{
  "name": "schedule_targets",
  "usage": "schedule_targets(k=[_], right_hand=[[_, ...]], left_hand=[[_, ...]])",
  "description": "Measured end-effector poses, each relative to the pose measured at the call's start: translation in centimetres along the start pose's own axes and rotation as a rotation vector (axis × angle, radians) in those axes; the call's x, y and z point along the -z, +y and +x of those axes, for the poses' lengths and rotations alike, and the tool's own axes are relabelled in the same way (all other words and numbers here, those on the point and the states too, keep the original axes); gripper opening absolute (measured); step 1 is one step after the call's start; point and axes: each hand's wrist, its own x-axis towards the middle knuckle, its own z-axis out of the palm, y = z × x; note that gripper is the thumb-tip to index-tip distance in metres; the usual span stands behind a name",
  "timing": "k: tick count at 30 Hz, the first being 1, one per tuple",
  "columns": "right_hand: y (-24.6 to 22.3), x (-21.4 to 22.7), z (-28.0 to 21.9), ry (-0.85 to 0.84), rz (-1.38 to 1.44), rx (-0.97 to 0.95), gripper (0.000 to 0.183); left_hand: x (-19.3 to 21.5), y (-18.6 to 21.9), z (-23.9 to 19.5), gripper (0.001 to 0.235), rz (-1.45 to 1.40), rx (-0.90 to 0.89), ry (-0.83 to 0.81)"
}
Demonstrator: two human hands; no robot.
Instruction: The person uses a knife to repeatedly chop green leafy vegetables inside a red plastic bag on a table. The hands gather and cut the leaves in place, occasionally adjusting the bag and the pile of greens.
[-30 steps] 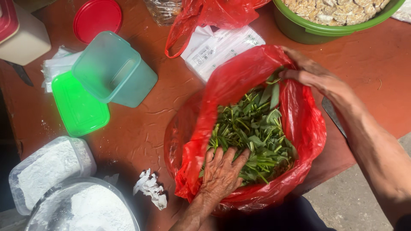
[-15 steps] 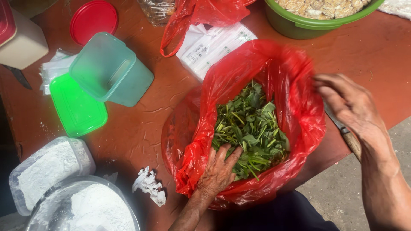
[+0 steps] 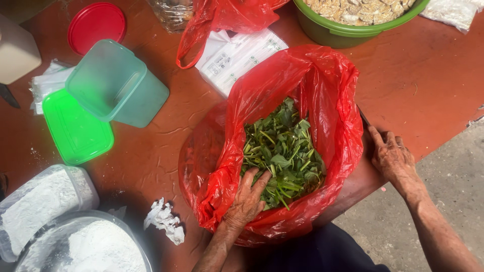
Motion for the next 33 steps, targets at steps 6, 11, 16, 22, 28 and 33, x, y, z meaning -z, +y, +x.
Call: schedule_targets(k=[6,11,16,22,28,33], right_hand=[[0.3,-1.0,0.3,0.068,0.065,-0.003,0.087],[0.5,-4.2,0.8,0.225,0.301,0.151,0.091],[2.9,-3.2,2.0,0.110,1.511,-0.304,0.060],[1.2,-3.6,-4.4,-0.313,2.116,-0.559,0.018],[-5.3,-5.2,-8.0,-0.395,2.118,-0.362,0.016],[-12.8,-5.3,-5.3,-0.470,1.983,-0.502,0.029]], left_hand=[[0.6,0.3,0.2,0.093,-0.048,0.032,0.049],[0.5,0.5,0.0,0.091,-0.070,0.065,0.088],[-0.1,0.1,-0.3,0.089,-0.051,0.085,0.076],[-1.3,-0.4,-0.3,0.092,-0.120,0.105,0.100],[-2.5,-0.9,-1.3,0.093,-0.404,0.203,0.080],[-4.1,-1.2,-2.8,0.080,-0.567,0.198,0.244]])
